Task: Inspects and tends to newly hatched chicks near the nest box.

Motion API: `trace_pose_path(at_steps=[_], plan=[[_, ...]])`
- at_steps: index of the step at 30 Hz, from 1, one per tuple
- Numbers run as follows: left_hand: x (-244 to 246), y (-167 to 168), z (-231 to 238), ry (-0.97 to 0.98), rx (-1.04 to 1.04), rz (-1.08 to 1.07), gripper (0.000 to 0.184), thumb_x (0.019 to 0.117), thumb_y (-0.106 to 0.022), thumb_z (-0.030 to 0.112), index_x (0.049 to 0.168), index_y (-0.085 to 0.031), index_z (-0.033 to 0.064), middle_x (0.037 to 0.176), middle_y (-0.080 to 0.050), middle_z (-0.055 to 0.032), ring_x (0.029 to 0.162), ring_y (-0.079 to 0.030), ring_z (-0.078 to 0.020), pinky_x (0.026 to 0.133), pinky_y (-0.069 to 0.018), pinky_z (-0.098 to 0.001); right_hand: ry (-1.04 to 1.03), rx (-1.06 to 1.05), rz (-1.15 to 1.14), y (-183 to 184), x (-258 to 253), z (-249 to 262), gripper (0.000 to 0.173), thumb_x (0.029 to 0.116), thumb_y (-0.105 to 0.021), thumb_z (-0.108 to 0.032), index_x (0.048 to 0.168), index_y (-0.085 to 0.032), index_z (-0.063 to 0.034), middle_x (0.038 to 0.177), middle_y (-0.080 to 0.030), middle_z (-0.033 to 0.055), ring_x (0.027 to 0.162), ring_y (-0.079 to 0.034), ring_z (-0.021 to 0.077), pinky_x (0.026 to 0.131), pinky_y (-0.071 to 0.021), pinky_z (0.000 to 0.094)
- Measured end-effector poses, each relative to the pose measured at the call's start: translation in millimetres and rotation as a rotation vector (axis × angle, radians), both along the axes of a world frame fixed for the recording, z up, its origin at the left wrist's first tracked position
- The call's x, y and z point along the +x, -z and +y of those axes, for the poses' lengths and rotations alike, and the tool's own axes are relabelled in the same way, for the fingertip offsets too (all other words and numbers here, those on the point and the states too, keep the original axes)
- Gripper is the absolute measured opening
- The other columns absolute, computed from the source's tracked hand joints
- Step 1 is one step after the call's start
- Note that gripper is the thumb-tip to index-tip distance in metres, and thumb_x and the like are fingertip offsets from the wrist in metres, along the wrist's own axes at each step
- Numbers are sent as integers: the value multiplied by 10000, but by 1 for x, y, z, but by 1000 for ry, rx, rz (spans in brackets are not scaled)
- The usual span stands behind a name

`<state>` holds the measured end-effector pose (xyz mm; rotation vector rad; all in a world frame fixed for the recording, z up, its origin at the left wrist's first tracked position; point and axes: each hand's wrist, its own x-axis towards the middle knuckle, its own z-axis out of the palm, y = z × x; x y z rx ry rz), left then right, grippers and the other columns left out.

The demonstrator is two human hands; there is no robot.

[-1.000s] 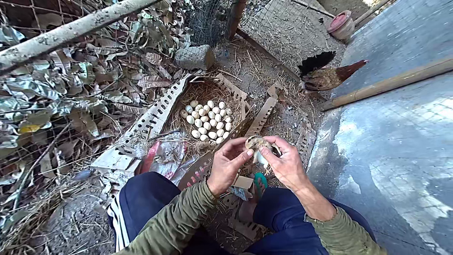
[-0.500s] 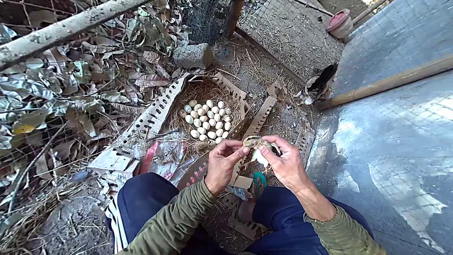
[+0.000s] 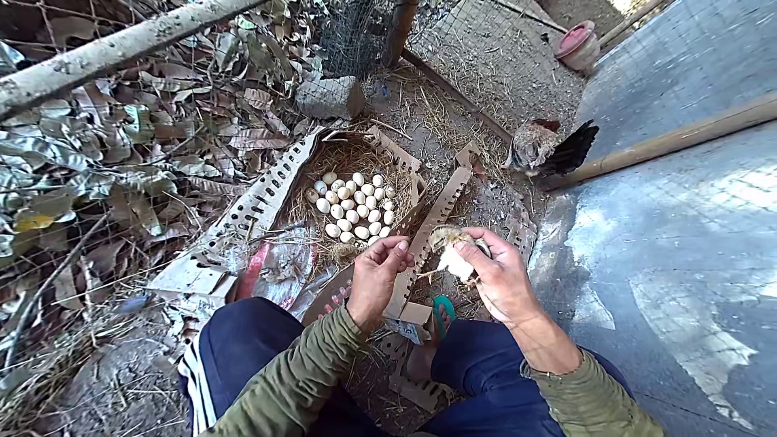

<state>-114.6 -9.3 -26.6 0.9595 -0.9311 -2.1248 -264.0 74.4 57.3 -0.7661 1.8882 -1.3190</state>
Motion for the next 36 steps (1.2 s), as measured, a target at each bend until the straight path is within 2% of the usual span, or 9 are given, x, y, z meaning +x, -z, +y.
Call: trace_pose_path(at_steps=[3, 5, 11, 16, 19, 21, 24, 27, 36], plan=[[1, 4, -3, 155, -41, -47, 444, 990, -562, 52, 1433, -530, 53, 1372, -615, -113, 1163, -654, -205, 941, -574, -378, 5, -26, -180, -5, 1, 0, 194, 995, -548, -58, 1143, -662, -8, 892, -711, 67, 769, -699, 116, 719, -613, 282], [1, 3, -3, 234, -39, 1, 514, 999, -537, 91, 1509, -476, 93, 1501, -518, -112, 1295, -581, -225, 1023, -540, -423, -1, -32, -292, -8, 3, 1, 204, 995, -517, -69, 1146, -645, -18, 892, -713, 64, 754, -702, 114, 707, -615, 280], [-3, -1, 4, 339, 57, 431, 527, 1093, -226, 301, 1498, -422, 28, 1395, -585, -101, 1278, -574, -187, 1077, -485, -398, -123, -100, -585, -5, 4, 5, 216, 980, -557, -122, 1176, -623, -58, 968, -740, 93, 832, -735, 149, 769, -629, 306], [-6, -3, 10, 262, 223, 617, 740, 1069, 21, 455, 1513, -467, 122, 1396, -623, -85, 1200, -634, -175, 950, -548, -349, -290, -38, -668, 4, 14, 8, 236, 990, -583, -135, 1200, -623, -35, 1021, -742, 103, 867, -737, 170, 792, -626, 327], [-6, -7, 16, 158, 323, 655, 859, 1033, 68, 536, 1461, -512, 69, 1399, -618, -128, 1288, -588, -228, 1061, -487, -407, -346, 121, -453, 8, 24, 5, 222, 999, -540, -119, 1201, -578, -35, 997, -691, 43, 856, -697, 121, 782, -609, 307], [-8, -7, 19, 103, 374, 631, 940, 999, 102, 586, 1373, -590, 72, 1323, -661, -129, 1223, -623, -230, 1008, -514, -406, -312, 163, -318, 12, 29, 4, 166, 995, -565, -127, 1141, -569, -50, 938, -676, 23, 804, -678, 92, 716, -587, 267], [-11, -7, 20, 30, 477, 591, 1016, 974, 135, 629, 1205, -682, 71, 1184, -717, -128, 1101, -670, -228, 902, -545, -401, -301, 187, -191, 16, 28, 3, 188, 998, -585, -152, 1132, -592, -21, 976, -685, 60, 881, -701, 134, 809, -613, 325], [-12, -8, 19, -42, 546, 565, 1039, 970, 139, 650, 1082, -703, 52, 1074, -733, -147, 1061, -681, -251, 906, -545, -433, -353, 191, 12, 17, 28, 3, 220, 1004, -605, -180, 1162, -638, -30, 1019, -695, 28, 920, -682, 55, 835, -581, 235], [-11, -10, 17, -121, 681, 550, 977, 971, 67, 704, 1064, -671, 70, 1048, -718, -161, 995, -688, -278, 853, -559, -445, -401, 161, 453, 26, 28, 5, 346, 993, -660, -269, 1255, -670, -44, 1116, -742, 57, 953, -723, 51, 851, -605, 215]])
